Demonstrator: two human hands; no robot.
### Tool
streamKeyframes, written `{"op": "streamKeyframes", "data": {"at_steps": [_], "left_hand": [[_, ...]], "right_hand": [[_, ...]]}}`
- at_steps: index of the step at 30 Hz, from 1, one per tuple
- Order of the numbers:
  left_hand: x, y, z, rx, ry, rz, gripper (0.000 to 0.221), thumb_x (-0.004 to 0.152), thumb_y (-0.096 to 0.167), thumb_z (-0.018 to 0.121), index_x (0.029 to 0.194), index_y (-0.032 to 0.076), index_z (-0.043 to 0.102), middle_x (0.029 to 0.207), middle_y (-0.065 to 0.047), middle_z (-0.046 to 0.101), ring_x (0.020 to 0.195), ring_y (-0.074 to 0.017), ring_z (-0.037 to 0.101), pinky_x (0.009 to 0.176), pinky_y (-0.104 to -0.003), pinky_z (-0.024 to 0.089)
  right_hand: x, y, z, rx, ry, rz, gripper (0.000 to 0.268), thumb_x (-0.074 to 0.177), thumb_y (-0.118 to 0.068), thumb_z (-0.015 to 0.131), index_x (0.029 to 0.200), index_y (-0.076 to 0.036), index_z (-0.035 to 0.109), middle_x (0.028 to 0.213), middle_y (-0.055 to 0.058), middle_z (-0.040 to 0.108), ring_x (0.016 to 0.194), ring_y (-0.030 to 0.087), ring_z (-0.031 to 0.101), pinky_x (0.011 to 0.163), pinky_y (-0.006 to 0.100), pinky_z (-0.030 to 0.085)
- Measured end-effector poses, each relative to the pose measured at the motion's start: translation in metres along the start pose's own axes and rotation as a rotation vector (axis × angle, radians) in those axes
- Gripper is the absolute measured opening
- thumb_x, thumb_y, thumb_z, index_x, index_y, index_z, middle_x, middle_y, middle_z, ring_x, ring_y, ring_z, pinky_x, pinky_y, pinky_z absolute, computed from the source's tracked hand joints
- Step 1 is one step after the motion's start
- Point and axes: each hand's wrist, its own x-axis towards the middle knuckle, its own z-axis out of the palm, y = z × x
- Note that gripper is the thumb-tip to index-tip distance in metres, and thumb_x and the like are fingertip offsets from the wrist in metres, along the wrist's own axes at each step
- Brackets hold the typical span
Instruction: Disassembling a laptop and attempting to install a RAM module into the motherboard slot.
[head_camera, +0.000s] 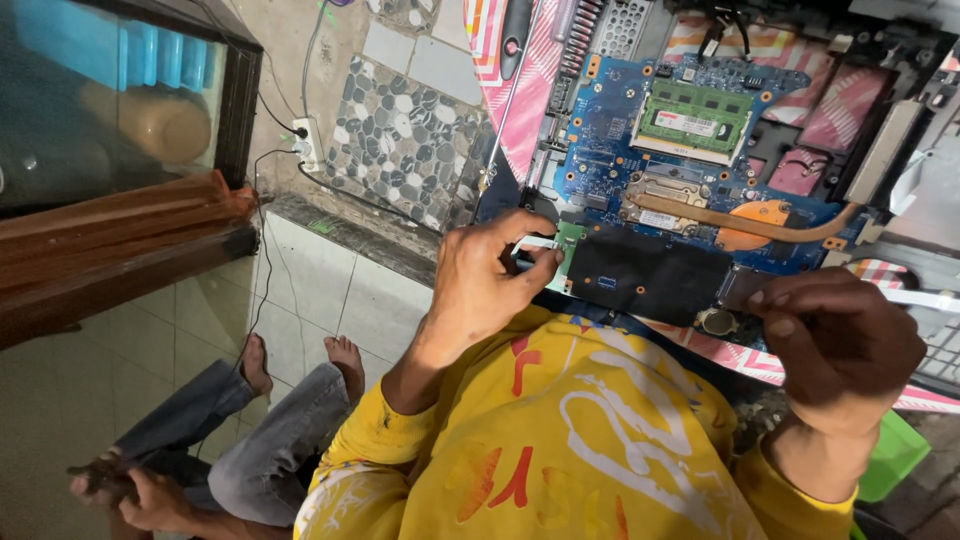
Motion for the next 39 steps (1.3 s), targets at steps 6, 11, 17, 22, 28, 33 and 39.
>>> {"op": "streamKeyframes", "data": {"at_steps": [6,11,17,22,28,33,39], "left_hand": [[0.001,-0.003,0.001,0.055,-0.021,-0.007,0.029,0.076,0.012,0.073,0.105,0.011,0.070,0.075,0.003,0.075,0.039,-0.0108,0.052,0.040,-0.025,0.043],[0.001,0.000,0.000,0.086,-0.031,-0.039,0.036,0.076,0.015,0.074,0.111,0.012,0.069,0.074,0.004,0.076,0.036,-0.0110,0.049,0.038,-0.026,0.041],[0.002,0.001,0.000,0.080,-0.006,0.007,0.036,0.075,0.013,0.074,0.110,0.009,0.069,0.079,0.003,0.076,0.038,-0.0121,0.054,0.040,-0.027,0.044],[0.002,-0.001,0.000,0.090,0.000,0.016,0.037,0.074,0.013,0.074,0.110,0.009,0.069,0.074,0.002,0.075,0.036,-0.0124,0.052,0.038,-0.027,0.043],[-0.001,0.000,-0.001,0.073,0.011,0.058,0.034,0.076,0.010,0.075,0.109,0.011,0.067,0.076,0.004,0.074,0.046,-0.0151,0.063,0.045,-0.029,0.049],[-0.003,-0.001,-0.003,0.059,0.012,0.104,0.036,0.078,0.009,0.075,0.112,0.012,0.064,0.078,0.001,0.074,0.048,-0.0167,0.061,0.047,-0.031,0.048],[-0.015,-0.014,-0.021,-0.201,-0.112,0.184,0.032,0.077,0.002,0.073,0.108,0.006,0.066,0.080,-0.003,0.075,0.053,-0.0118,0.056,0.047,-0.025,0.044]], "right_hand": [[0.000,-0.002,0.000,-0.019,0.004,0.018,0.022,0.081,0.018,0.058,0.099,0.006,0.052,0.100,0.020,0.063,0.084,0.024,0.066,0.071,0.025,0.051],[0.001,-0.001,0.000,-0.021,-0.007,0.010,0.021,0.082,0.016,0.059,0.099,0.005,0.052,0.099,0.018,0.063,0.082,0.022,0.065,0.068,0.024,0.049],[0.004,-0.015,0.003,-0.053,-0.017,0.015,0.019,0.086,0.013,0.063,0.100,0.006,0.052,0.100,0.019,0.063,0.086,0.024,0.066,0.074,0.027,0.052],[0.023,-0.073,0.037,-0.503,-0.098,-0.117,0.021,0.075,0.006,0.078,0.092,0.008,0.065,0.094,0.018,0.069,0.071,0.024,0.061,0.065,0.032,0.046],[0.038,-0.065,0.070,-0.754,-0.289,-0.324,0.032,0.079,-0.027,0.080,0.103,-0.009,0.069,0.100,0.005,0.068,0.090,0.028,0.062,0.086,0.043,0.043],[0.048,-0.072,0.100,-0.885,-0.378,-0.354,0.035,0.082,-0.034,0.073,0.109,-0.012,0.071,0.101,0.000,0.068,0.093,0.022,0.061,0.088,0.042,0.039],[0.040,-0.073,0.093,-0.663,-0.467,-0.230,0.038,0.079,-0.030,0.076,0.110,-0.009,0.068,0.097,0.002,0.069,0.084,0.022,0.061,0.075,0.036,0.043]]}}
